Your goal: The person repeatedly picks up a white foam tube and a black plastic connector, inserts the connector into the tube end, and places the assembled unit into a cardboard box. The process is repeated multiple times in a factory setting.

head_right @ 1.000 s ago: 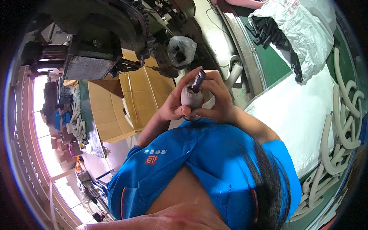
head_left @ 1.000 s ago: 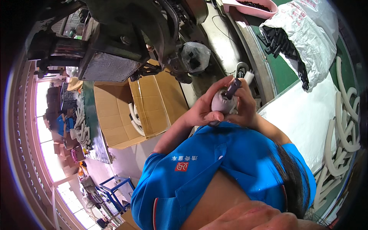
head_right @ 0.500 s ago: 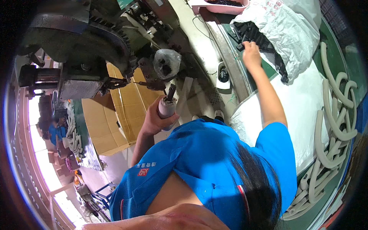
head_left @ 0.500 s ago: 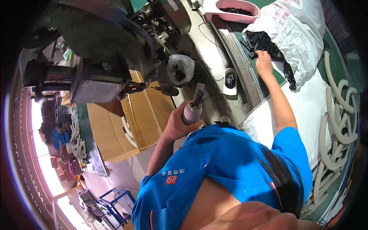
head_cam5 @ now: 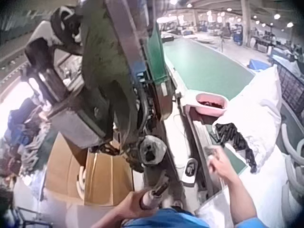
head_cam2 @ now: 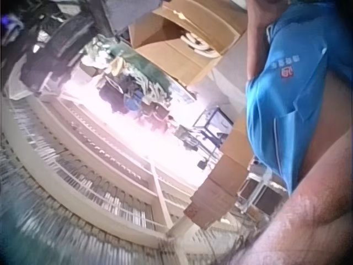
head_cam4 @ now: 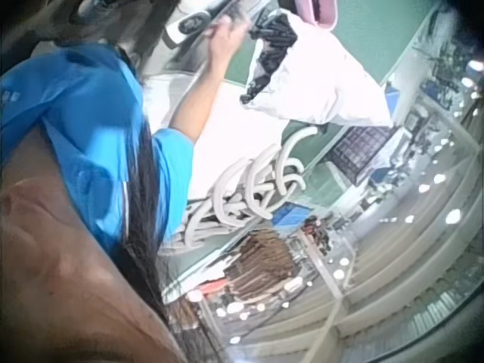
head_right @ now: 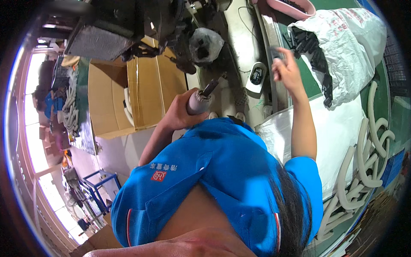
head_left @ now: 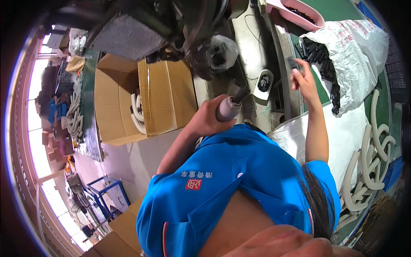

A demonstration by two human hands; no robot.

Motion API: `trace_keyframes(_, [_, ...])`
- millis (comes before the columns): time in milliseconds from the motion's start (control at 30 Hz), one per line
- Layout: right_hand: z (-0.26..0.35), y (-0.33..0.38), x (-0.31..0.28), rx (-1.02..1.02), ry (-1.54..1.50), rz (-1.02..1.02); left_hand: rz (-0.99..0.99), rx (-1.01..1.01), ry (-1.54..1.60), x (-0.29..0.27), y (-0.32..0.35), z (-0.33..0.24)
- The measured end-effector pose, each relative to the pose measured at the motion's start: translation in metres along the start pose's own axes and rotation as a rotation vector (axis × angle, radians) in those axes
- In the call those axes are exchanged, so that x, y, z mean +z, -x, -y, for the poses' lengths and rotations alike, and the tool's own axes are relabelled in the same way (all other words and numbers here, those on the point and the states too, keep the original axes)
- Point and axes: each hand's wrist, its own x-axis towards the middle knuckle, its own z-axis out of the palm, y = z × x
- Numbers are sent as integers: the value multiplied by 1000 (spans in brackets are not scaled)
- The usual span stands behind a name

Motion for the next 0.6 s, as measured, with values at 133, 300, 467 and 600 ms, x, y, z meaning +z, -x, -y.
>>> trace_keyframes(133, [63,51,57,42,-295,448,-2,56,-18,1,-1,2])
trace_keyframes(300, [63,53,74,0,-323,420,-29,72,-2,-5,7,3])
trace_keyframes(467, [78,51,94,-98,-100,419,-32,62,8,-8,17,5])
trace_keyframes(600, [83,44,103,-165,133,545,54,13,-110,-5,33,15])
